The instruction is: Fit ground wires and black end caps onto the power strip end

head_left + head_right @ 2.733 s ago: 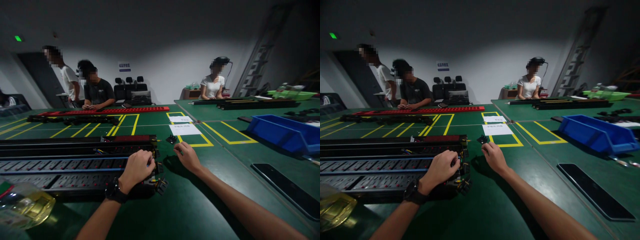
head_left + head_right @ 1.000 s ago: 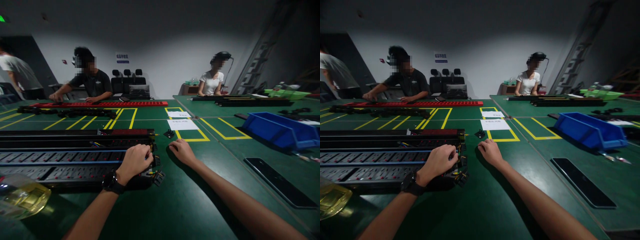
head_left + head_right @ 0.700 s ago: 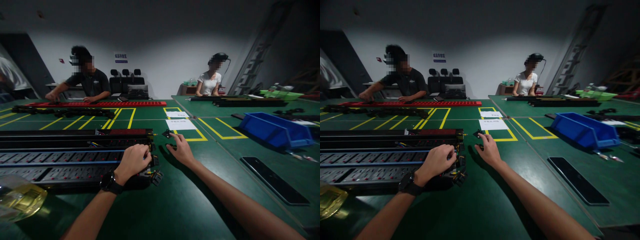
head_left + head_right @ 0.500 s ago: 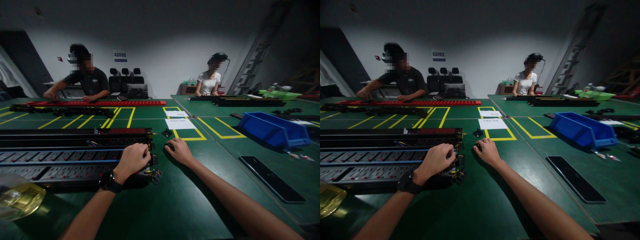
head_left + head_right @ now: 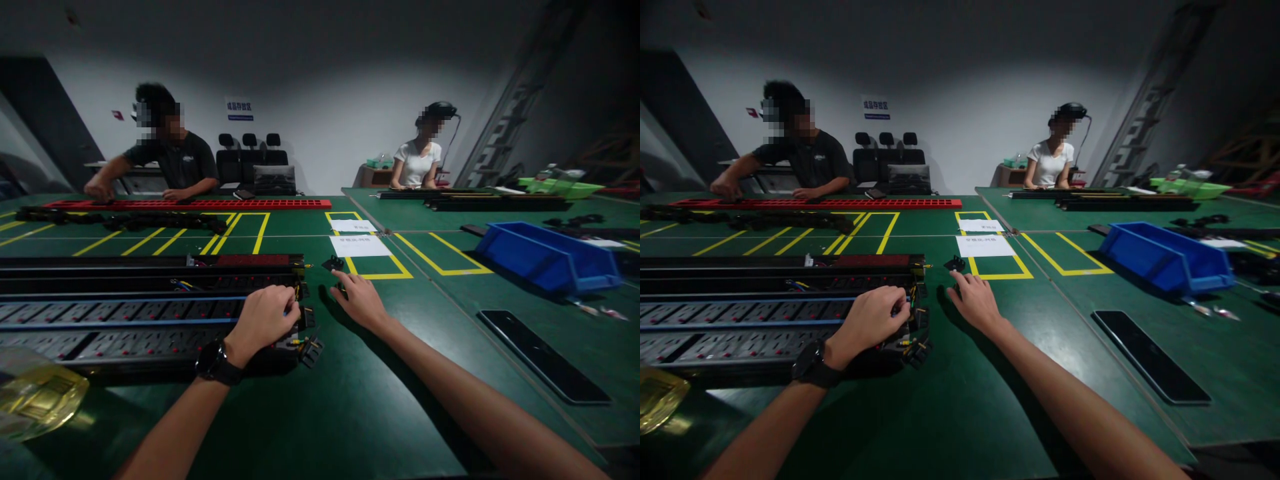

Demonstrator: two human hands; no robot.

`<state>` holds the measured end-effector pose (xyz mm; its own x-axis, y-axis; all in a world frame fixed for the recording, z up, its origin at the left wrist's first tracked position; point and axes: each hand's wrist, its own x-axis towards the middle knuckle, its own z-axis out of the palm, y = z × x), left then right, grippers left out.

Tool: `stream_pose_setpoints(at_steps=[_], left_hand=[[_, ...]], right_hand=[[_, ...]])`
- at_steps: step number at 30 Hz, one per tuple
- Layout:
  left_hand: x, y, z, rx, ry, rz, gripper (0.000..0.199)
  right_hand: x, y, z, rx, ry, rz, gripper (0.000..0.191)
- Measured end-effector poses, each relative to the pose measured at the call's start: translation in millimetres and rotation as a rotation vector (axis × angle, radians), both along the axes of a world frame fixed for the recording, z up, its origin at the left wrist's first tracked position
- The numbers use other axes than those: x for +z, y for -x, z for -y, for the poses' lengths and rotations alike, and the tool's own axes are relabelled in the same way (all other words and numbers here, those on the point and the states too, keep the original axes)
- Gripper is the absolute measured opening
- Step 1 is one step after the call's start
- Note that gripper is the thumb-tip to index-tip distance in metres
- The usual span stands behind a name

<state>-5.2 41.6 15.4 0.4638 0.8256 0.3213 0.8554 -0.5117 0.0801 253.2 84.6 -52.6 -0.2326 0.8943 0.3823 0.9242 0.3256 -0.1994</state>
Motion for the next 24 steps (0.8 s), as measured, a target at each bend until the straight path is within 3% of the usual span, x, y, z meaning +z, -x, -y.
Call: stream_pose_setpoints(at_steps=[2, 6, 15, 24], left_hand=[[0.6, -0.1, 0.2, -0.002, -0.002, -0.008, 0.020], [3.2, -0.8, 1.2, -0.003, 0.005, -0.024, 0.020], [3.9, -1.2, 0.8, 0.006, 0.026, -0.023, 0.020], [0.7, -1.1, -0.6, -0.021, 0.001, -0.009, 0.019]], right_hand=[[1.6, 0.5, 1.2, 0.017, 0.008, 0.031, 0.037], [2.7, 0.5, 1.4, 0.033, 0.005, 0.013, 0.045], [2.9, 0.1, 0.6, 0.058, 0.036, 0.064, 0.030], [1.6, -2.5, -2.8, 0.019, 0.038, -0.026, 0.045]])
